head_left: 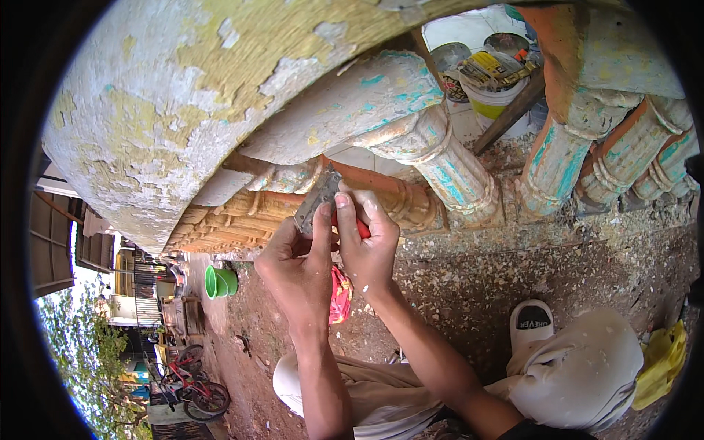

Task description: The person uses a red-handled scraper to remove old paint from a wooden structure with ornate columns. They work on multiple sections, including the underside and vertical columns, while sitting on the ground.

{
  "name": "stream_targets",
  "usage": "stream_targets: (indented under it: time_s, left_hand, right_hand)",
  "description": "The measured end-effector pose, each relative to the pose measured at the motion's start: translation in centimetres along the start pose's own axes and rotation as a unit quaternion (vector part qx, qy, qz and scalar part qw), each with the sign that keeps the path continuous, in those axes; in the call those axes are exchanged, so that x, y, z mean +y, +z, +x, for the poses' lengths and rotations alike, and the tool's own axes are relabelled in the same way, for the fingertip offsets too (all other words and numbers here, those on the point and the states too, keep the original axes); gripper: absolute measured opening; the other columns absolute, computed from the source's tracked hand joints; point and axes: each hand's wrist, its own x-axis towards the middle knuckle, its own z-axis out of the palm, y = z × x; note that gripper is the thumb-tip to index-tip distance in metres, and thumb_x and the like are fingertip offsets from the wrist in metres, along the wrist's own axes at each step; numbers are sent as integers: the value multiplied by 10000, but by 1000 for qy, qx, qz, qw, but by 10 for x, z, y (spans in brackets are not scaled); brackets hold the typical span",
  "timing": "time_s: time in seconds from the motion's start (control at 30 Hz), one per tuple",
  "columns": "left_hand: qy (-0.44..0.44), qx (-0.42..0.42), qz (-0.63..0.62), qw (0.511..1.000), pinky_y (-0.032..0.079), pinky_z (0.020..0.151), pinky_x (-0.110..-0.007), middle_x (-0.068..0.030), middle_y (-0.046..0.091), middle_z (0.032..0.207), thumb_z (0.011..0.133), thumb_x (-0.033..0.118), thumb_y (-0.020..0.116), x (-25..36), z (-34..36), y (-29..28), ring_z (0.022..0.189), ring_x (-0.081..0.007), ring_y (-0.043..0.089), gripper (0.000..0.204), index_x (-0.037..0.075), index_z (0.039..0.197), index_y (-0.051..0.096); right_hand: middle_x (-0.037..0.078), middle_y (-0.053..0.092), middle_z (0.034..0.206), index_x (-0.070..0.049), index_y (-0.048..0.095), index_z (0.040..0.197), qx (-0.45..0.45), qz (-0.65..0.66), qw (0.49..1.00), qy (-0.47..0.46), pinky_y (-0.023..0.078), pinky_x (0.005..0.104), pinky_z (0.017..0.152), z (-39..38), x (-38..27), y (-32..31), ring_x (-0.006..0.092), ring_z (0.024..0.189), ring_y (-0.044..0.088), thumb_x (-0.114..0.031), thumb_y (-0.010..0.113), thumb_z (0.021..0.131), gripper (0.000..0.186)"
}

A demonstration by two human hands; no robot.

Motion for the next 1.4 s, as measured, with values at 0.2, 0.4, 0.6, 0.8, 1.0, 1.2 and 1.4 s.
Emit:
stream_targets:
  time_s: [0.2,0.4,0.6,0.8,1.0,1.2,1.4]
  left_hand:
    - [33,38,-21,998,486,580,-237,-37,696,655,963,133,777,10,-1,1,638,-37,627,223,-54,847,735]
    - [-29,-43,67,996,459,558,-234,-53,718,687,959,153,770,12,-1,-15,604,-43,607,211,-56,926,774]
    - [-21,-26,26,999,450,559,-222,-46,728,703,979,140,767,13,-6,-5,615,-42,611,186,-43,950,780]
    - [32,-21,4,999,443,573,-218,-26,702,689,973,123,784,21,-4,15,638,-28,582,190,-31,871,739]
    - [37,4,46,998,456,570,-236,-47,697,665,974,137,784,26,4,26,616,-40,574,268,-51,806,693]
    - [-45,-10,-35,998,473,569,-238,-46,713,710,1017,146,730,24,6,18,631,-50,613,220,-66,969,761]
    - [-89,-44,-77,992,495,562,-239,-44,695,680,1025,170,711,18,2,6,595,-74,633,231,-52,1005,771]
  right_hand:
    - [32,723,885,37,720,1189,-55,13,998,-31,545,249,724,22,-10,-2,49,830,649,-97,629,1073,199]
    - [1,695,927,49,712,1220,-20,-47,999,-14,519,229,736,-4,-16,-10,38,839,588,-83,602,1088,216]
    - [-40,629,842,54,726,1161,-31,-9,999,40,457,202,650,5,-21,-12,4,768,519,-141,582,1108,248]
    - [-81,565,757,27,752,1133,-77,57,991,95,391,190,585,27,-21,-25,-4,703,473,-164,565,1120,267]
    - [-61,597,765,41,760,1104,-47,24,998,47,420,215,601,42,-14,-14,8,720,489,-183,596,1107,278]
    - [68,748,824,60,749,1109,-84,-89,992,-10,529,279,693,50,-29,-21,50,794,618,-145,656,1046,233]
    - [155,569,553,-1,686,860,-64,-185,973,-122,406,400,468,45,-38,-25,235,454,585,-157,680,1012,218]
